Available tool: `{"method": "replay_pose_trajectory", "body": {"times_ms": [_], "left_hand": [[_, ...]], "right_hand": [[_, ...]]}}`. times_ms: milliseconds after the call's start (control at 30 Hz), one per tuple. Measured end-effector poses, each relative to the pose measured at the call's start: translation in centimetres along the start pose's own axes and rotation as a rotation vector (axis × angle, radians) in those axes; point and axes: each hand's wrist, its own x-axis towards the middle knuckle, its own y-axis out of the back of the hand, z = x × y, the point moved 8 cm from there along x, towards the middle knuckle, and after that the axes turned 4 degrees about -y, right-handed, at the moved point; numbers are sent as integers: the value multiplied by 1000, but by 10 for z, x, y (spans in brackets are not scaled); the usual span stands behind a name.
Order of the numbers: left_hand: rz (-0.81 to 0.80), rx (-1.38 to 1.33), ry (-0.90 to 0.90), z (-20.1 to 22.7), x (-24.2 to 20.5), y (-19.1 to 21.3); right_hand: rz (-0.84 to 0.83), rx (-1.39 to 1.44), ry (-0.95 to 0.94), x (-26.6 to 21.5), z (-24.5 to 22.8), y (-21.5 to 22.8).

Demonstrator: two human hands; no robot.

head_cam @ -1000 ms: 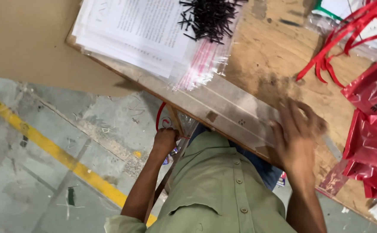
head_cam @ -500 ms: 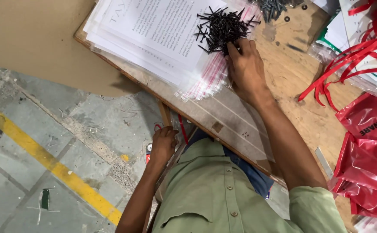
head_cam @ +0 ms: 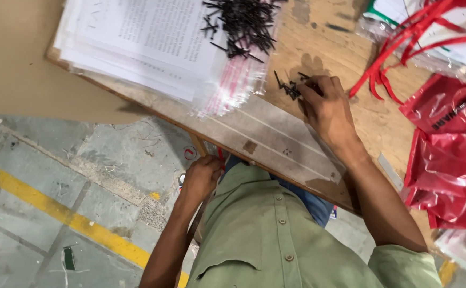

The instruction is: Packaging plastic ties and screws into red plastic bags at a workbench.

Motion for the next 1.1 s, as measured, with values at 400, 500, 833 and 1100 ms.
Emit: {"method": "replay_pose_trajectory", "body": {"times_ms": [400,500,833,1100], "left_hand": [[-416,-138,-308,158,30,7],[-130,-191,-459,191,58,7],[70,143,-716,224,130,-44],[165,14,-528,200,132,-33]], "right_hand": [[104,75,-327,-101,30,31],[171,100,-422,-119,37,33],[199,203,-480,-121,40,41],[169,185,-461,-120,44,36]]}}
